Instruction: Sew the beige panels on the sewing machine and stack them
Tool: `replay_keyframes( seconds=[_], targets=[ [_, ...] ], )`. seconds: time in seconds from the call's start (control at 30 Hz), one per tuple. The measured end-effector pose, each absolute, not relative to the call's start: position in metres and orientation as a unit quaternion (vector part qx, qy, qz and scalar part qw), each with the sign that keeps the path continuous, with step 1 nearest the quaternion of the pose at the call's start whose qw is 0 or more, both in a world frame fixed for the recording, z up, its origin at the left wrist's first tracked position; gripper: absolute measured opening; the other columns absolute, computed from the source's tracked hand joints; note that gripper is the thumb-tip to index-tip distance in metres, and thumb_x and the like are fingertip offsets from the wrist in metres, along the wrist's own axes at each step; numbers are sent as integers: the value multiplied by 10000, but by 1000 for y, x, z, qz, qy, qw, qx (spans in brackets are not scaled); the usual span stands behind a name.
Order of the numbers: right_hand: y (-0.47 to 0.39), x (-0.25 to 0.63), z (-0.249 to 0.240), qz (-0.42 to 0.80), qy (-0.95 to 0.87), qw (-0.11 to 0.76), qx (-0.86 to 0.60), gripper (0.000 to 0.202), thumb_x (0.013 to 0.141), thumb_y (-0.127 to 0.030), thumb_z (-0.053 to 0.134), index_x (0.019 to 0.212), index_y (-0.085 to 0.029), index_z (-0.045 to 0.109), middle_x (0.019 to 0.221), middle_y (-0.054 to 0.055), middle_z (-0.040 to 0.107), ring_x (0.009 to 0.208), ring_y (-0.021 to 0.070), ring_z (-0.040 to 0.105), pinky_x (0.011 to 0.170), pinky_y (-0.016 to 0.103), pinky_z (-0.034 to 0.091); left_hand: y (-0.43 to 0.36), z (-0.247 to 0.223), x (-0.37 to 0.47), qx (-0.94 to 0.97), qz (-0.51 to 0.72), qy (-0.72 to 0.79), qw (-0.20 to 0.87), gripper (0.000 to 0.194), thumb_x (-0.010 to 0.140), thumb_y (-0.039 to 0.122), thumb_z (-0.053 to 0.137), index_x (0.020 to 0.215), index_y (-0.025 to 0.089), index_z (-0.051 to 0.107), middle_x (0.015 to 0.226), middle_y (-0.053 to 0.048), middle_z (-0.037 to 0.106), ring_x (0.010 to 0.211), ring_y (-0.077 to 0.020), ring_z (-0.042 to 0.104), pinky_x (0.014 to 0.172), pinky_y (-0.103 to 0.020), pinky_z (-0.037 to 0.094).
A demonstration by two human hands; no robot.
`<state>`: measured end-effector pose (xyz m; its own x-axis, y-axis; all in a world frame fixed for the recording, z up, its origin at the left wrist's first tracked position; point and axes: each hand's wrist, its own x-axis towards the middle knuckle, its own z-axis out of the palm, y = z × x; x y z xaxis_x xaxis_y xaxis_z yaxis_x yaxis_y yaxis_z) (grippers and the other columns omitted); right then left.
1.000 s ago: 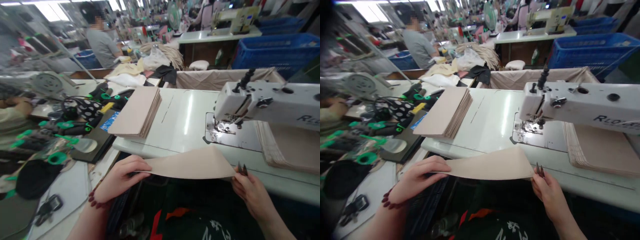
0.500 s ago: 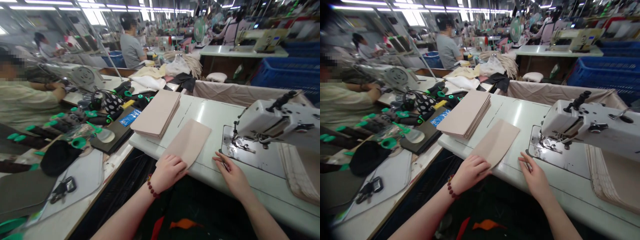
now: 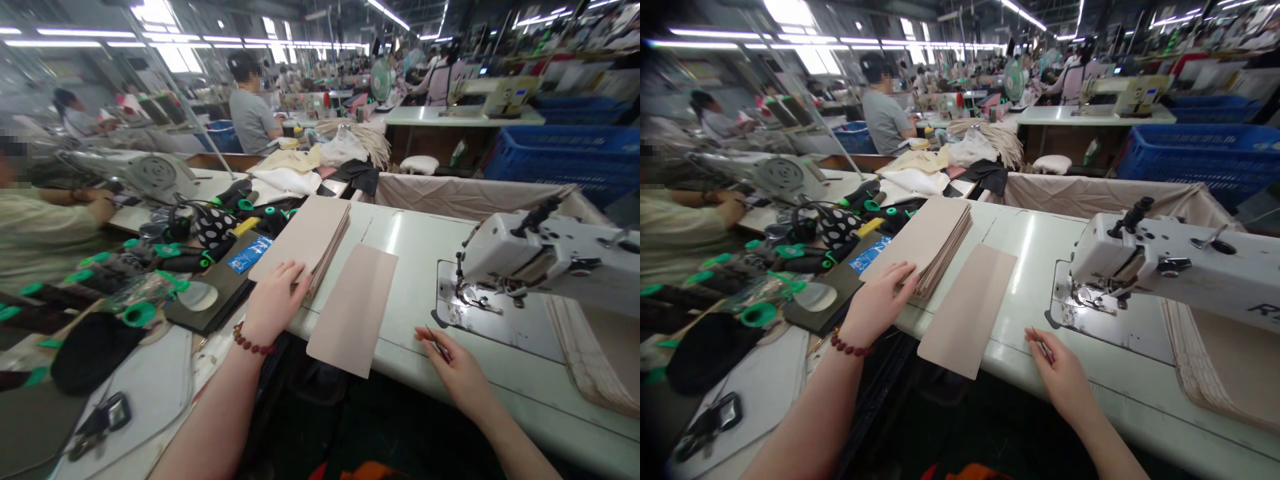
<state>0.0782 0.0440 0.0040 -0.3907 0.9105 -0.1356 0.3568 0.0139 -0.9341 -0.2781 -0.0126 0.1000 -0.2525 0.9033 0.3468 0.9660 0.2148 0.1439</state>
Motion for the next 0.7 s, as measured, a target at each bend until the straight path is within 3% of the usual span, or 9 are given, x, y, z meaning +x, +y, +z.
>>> replay_keyframes(
  seconds=[0.33, 0.43, 0.6, 0.7],
  targets=[
    [46, 80, 7, 512, -672, 252, -472, 399, 885, -521, 572, 1139, -239, 698, 1196, 88, 695, 1137, 284, 617, 1034, 455, 448, -15, 122, -309, -642, -131, -755, 3, 464, 887, 610, 563, 1249, 335, 659, 1365, 8, 597, 1211, -243, 593, 1034, -339, 455],
    [46, 80, 8, 508, -676, 253, -471, 386, 890, -517, 562, 1120, -243, 704, 1159, 83, 708, 1103, 278, 634, 1006, 444, 470, -14, 132, -319, -676, -133, -724, -21, 394, 962, 527, 476, 1238, 319, 664, 1298, 10, 644, 1192, -218, 602, 1020, -322, 464],
    [36, 81, 30, 429, -685, 335, -485, 409, 889, -480, 554, 1218, -263, 662, 1267, 82, 656, 1133, 268, 609, 929, 394, 517, -37, 164, -281, -694, -285, -647, 135, 271, 970, 272, 484, 1171, 249, 665, 1115, -38, 710, 1040, -220, 662, 986, -359, 486],
    [25, 90, 59, 388, -682, 380, -491, 533, 824, -440, 650, 1340, -323, 581, 1430, 82, 535, 1041, 266, 636, 743, 348, 562, -64, 181, -244, -784, -303, -538, 62, 243, 932, 192, 519, 1132, 274, 629, 951, -24, 716, 881, -209, 681, 809, -330, 539]
  ],
)
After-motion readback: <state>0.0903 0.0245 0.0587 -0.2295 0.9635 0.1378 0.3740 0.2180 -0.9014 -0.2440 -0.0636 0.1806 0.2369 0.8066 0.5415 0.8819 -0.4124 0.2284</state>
